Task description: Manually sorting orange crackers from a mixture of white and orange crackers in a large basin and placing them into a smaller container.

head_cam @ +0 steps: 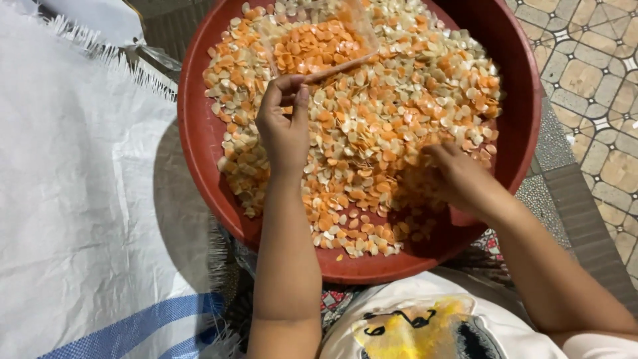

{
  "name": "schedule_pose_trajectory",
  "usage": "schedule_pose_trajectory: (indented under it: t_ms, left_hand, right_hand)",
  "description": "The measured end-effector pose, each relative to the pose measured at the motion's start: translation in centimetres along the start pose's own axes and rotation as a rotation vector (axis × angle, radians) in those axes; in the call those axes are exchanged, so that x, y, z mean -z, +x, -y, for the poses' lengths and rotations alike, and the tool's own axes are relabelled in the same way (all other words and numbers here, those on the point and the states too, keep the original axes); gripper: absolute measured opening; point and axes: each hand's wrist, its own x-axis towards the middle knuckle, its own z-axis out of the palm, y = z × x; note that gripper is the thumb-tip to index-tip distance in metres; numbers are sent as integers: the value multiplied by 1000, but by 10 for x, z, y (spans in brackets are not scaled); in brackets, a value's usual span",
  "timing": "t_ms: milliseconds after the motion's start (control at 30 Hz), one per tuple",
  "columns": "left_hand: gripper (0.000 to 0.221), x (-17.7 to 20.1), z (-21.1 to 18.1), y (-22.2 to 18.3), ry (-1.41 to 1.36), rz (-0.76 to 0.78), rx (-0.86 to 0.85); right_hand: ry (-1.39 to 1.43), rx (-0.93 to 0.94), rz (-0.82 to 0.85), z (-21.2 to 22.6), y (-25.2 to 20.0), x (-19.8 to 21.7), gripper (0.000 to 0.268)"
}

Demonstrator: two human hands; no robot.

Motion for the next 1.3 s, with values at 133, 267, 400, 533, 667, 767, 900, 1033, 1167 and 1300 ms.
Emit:
schedule_pose_trajectory:
  t_ms: [133,267,400,533,667,767,900,1033,1167,1300]
  left_hand:
    - [6,-2,-7,-2,-17,10,-2]
    - [19,-3,-6,-2,15,20,-9]
    - [29,-6,1,-5,20,-7,-33]
    - [31,3,-11,-5,1,68,48]
    - [24,3,0,-1,-59,51,125]
    - [20,9,3,4,-167,53,190]
    - [24,22,-10,10,-353,18,225]
    - [26,24,-14,8,-340,-41,277]
    - [22,23,-12,7,-385,-31,339]
    - [21,22,-11,10,-362,-53,339]
  right_hand:
    - [-201,-33,6,7,10,-8,48]
    - [-297,161,-80,50,15,-10,77]
    - [-431,308,-49,70,14,-16,66]
    - [-335,186,85,63,31,10,71]
    - [-87,-150,88,130,44,46,31]
    - [90,118,148,145,42,10,27]
    - [-333,891,52,131,44,-60,89]
    - [-190,980,128,142,31,-66,61]
    - [13,1129,143,130,21,-44,45]
    - [-31,1227,321,103,22,-18,65]
